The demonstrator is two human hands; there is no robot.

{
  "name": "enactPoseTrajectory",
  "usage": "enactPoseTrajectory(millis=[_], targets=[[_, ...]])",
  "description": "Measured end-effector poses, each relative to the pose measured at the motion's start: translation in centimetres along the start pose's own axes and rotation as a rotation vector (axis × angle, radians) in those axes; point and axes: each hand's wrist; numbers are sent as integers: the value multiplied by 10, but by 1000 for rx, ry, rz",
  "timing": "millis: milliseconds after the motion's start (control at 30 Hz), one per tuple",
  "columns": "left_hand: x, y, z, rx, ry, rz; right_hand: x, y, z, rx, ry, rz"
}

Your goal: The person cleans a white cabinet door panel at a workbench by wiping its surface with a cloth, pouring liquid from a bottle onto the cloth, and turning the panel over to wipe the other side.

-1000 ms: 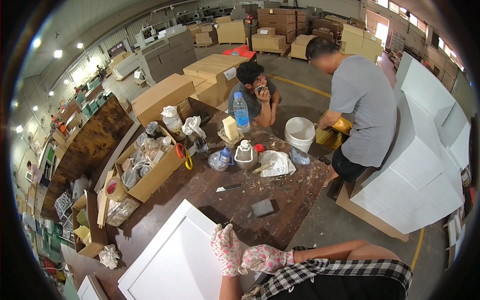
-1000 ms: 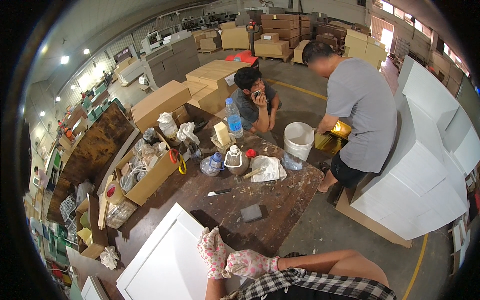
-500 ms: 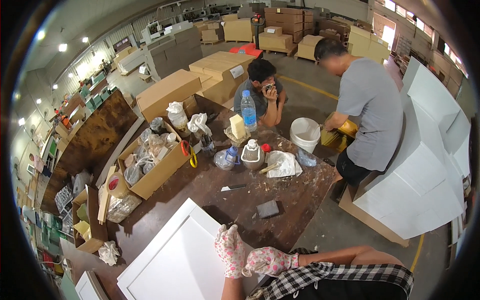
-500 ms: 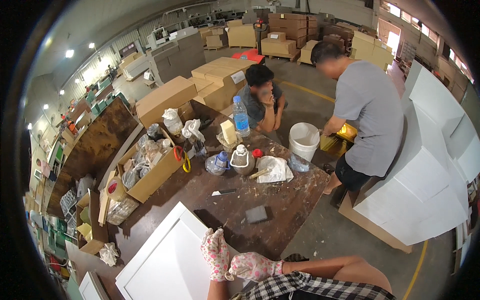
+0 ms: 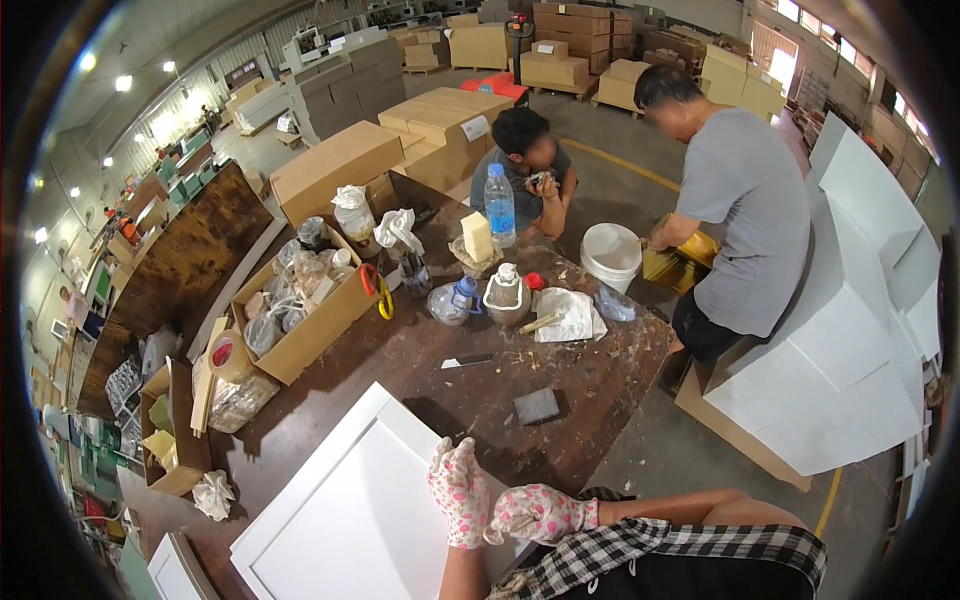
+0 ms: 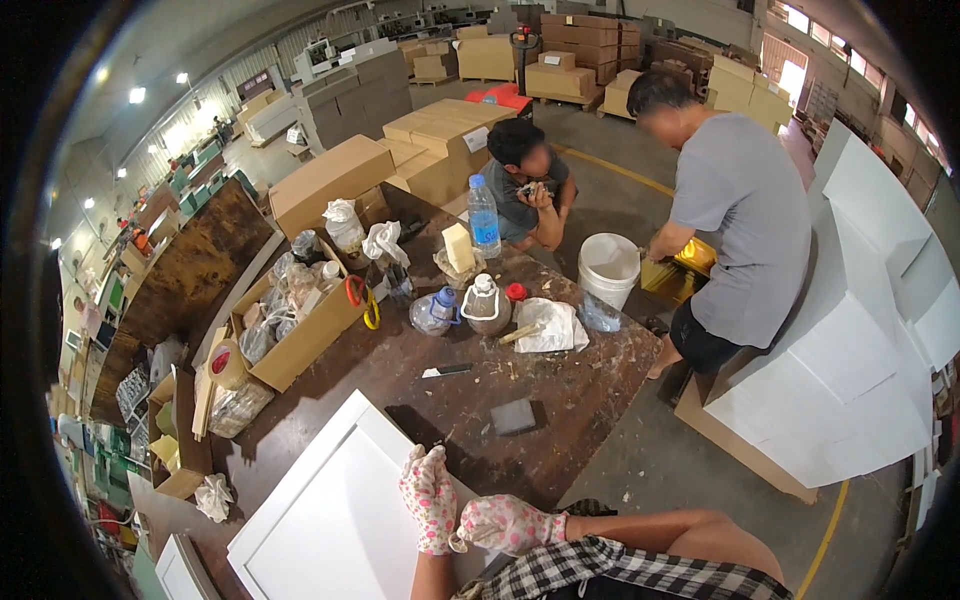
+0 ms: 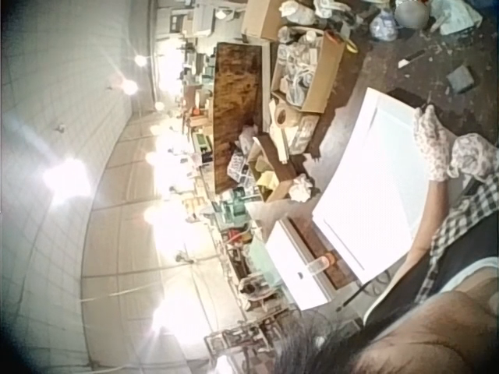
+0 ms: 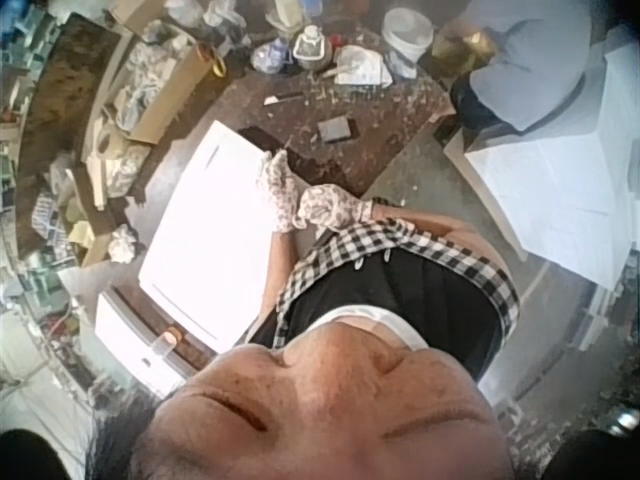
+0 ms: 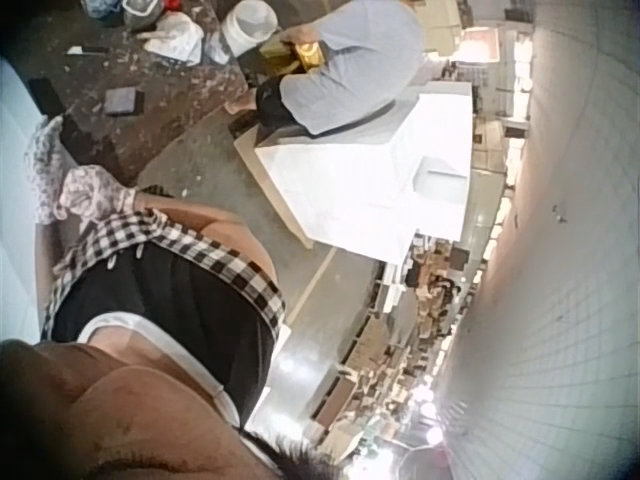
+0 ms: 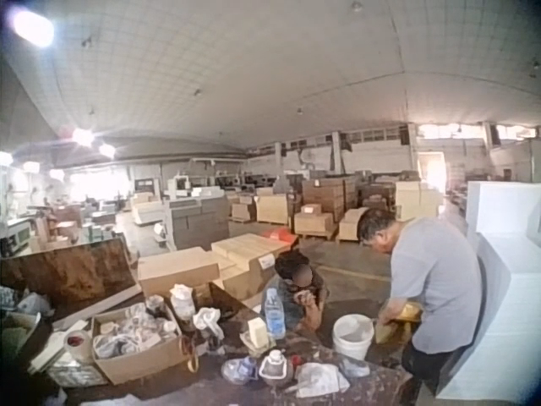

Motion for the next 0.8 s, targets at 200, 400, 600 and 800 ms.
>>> enactPoseTrajectory(millis=[200, 400, 600, 800], targets=[[-3, 0, -2, 4, 15, -7, -26, -9, 11, -55, 47, -44], [-5, 3, -5, 17, -5, -3, -20, -9, 11, -38, 171, 50], [-5, 5, -6, 58, -7, 1, -1, 0, -1, -2, -53, 5], [8, -6, 3, 34, -91, -37, 6, -3, 1, 9, 226, 207]])
Point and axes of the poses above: each hand's wrist, its own y-axis towards the middle knuckle, its own z-axis out of the palm, x = y × z
